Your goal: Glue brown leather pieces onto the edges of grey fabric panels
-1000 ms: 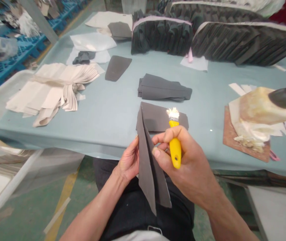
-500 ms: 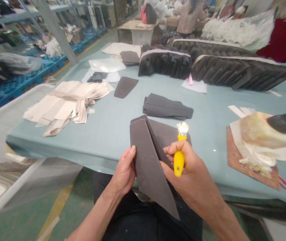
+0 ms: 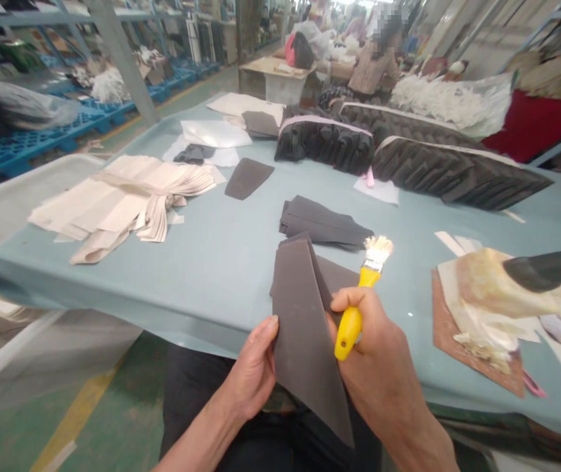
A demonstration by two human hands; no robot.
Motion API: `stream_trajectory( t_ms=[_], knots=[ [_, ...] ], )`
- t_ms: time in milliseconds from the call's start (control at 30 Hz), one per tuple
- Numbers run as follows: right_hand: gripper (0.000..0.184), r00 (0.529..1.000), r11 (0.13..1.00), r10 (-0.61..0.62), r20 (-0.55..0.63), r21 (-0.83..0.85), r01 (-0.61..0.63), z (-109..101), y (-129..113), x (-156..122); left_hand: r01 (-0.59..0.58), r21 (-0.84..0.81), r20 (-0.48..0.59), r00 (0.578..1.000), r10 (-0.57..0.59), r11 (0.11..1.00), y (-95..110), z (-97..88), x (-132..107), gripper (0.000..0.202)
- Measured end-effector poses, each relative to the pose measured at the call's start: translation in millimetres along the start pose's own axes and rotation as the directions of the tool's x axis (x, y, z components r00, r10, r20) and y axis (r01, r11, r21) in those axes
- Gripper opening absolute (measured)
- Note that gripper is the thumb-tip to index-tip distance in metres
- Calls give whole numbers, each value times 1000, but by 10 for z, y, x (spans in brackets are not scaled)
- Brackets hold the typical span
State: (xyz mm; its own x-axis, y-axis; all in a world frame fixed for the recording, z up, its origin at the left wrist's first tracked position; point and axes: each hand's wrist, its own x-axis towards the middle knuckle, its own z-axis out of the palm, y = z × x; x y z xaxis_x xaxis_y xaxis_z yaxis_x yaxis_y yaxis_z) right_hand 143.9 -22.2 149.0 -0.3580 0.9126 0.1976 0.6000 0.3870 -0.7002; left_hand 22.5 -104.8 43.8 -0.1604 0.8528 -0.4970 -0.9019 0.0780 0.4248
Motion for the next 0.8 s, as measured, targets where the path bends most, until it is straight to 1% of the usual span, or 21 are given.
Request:
stream_trajectory(
  t_ms=[100, 167, 267, 400, 500, 567, 667, 733, 800],
  knots=[
    [9, 997, 998, -63, -33, -19, 63, -20, -3, 31, -39, 96, 65, 997, 33, 995, 7, -32, -33, 42],
    [6, 992, 992, -118, -44, -46, 116, -38, 1, 56, -61, 159, 90, 995, 48, 985, 38, -55, -35, 41],
    [5, 976, 973, -209, -62, -115, 201, -69, 14, 93, -83, 200, 70, 995, 70, 976, 91, -78, -13, 45],
    [14, 933, 921, -347, -93, -222, 321, -108, 21, 141, -57, 294, 66, 997, 39, 954, 129, -49, 14, 58],
    [17, 916, 903, -389, -103, -243, 356, -137, 33, 172, -42, 317, 50, 998, 28, 947, 143, 0, 23, 62],
    [14, 918, 916, -368, -148, -230, 330, -163, 61, 195, -59, 324, 20, 998, 55, 944, 164, 12, 30, 61],
    [13, 941, 958, -269, -207, -162, 238, -227, 148, 234, -120, 373, -30, 989, 142, 920, 242, -30, 46, 59],
    [17, 963, 983, -173, -209, -99, 155, -290, 224, 263, -168, 442, -47, 977, 209, 881, 330, -90, 64, 59],
    [21, 977, 994, -102, -189, -64, 91, -371, 299, 292, -214, 536, -37, 960, 276, 816, 447, -156, 88, 58]
  ],
)
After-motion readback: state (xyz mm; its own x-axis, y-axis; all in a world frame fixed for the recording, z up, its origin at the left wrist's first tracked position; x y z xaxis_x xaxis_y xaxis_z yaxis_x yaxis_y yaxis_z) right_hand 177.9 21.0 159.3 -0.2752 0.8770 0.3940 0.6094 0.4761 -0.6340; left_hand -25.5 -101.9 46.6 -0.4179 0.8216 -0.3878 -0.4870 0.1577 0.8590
